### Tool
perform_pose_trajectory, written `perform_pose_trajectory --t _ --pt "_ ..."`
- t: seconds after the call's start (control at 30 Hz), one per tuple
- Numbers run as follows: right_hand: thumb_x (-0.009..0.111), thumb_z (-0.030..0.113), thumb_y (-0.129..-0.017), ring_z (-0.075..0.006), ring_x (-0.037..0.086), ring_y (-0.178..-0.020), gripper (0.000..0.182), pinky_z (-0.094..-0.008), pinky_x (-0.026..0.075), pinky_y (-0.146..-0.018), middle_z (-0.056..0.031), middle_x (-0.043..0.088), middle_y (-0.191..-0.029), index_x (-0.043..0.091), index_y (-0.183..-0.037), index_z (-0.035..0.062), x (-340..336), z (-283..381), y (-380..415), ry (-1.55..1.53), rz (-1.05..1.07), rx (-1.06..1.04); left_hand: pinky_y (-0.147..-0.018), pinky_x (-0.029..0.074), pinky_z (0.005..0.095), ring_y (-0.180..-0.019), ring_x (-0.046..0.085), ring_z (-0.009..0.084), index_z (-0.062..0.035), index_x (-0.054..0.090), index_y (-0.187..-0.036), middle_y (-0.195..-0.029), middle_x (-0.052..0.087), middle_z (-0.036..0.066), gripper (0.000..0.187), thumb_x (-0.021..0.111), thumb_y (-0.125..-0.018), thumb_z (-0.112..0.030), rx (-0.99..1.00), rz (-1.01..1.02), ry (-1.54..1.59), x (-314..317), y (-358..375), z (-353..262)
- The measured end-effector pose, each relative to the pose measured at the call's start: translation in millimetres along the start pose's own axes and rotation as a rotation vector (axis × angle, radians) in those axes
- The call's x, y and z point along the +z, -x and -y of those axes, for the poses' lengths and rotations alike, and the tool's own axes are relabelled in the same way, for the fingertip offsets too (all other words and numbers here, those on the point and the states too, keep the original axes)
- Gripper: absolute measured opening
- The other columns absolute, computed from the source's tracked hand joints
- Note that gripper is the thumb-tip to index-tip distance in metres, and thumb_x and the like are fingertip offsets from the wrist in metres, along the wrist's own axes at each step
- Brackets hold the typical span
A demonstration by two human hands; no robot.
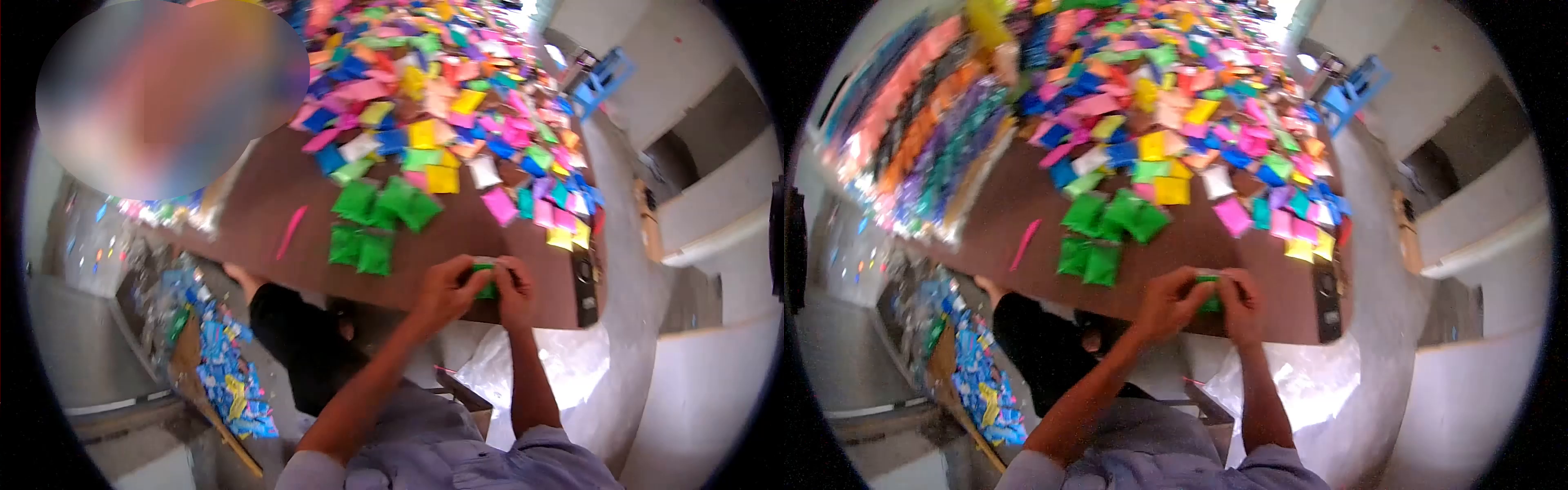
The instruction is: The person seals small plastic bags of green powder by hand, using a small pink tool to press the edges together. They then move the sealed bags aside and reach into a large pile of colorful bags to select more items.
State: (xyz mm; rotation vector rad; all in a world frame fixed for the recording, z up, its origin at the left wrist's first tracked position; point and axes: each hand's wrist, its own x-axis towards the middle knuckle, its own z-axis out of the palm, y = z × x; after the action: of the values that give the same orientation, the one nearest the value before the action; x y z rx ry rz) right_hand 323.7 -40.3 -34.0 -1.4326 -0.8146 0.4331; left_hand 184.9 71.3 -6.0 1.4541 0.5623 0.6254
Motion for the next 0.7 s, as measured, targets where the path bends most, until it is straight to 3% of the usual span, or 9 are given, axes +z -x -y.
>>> perform_pose_trajectory --t 0.1,0.37,0.53,0.63,0.7 --pt "0.067 0.008 -0.103 -0.0132 0.063 -0.101 0.009 -0.0288 0.051 -0.092 -0.0030 0.069 -0.106 0.072 -0.109 0.0026 0 5 -3 0.022 0.053 -0.044 -0.066 0.052 0.0309 -0.075 0.061 0.0080 -0.0026 0.074 -0.105 -0.083 0.071 0.005 0.020 0.071 -0.102 -0.022 0.165 -0.086 0.055 3 -3 15" --pt "0.063 0.008 -0.103 -0.0125 0.060 -0.097 0.008 -0.0286 0.049 -0.087 -0.0022 0.067 -0.102 0.069 -0.102 0.0031 -6 0 -6 0.201 0.068 -0.031 -0.068 0.054 0.0356 -0.074 0.067 0.0157 -0.0024 0.073 -0.107 -0.087 0.073 0.012 0.021 0.069 -0.102 -0.023 0.174 -0.092 -0.062 3 -2 19" --pt "0.064 0.009 -0.103 -0.0112 0.060 -0.094 0.008 -0.0285 0.049 -0.085 -0.0013 0.066 -0.100 0.068 -0.100 0.0023 2 12 -4 0.046 0.021 -0.029 -0.068 0.055 0.0383 -0.074 0.070 0.0215 -0.0018 0.072 -0.111 -0.089 0.074 0.014 0.026 0.071 -0.100 -0.026 0.120 -0.022 -0.090 -3 1 -1" --pt "0.065 0.010 -0.103 -0.0116 0.061 -0.094 0.009 -0.0288 0.050 -0.085 -0.0018 0.068 -0.101 0.070 -0.105 0.0021 -5 0 -4 0.099 -0.056 -0.019 -0.066 0.054 0.0393 -0.073 0.069 0.0217 -0.0014 0.071 -0.111 -0.088 0.072 0.015 0.026 0.072 -0.099 -0.025 0.155 -0.038 -0.129 1 3 0" --pt "0.065 0.014 -0.104 -0.0128 0.062 -0.095 0.014 -0.0297 0.050 -0.085 -0.0033 0.069 -0.105 0.071 -0.110 0.0024 -3 2 -6 0.121 -0.023 -0.093 -0.064 0.052 0.0404 -0.070 0.066 0.0211 -0.0012 0.070 -0.107 -0.084 0.069 0.015 0.023 0.072 -0.098 -0.022 0.277 -0.041 -0.251 2 -1 12"
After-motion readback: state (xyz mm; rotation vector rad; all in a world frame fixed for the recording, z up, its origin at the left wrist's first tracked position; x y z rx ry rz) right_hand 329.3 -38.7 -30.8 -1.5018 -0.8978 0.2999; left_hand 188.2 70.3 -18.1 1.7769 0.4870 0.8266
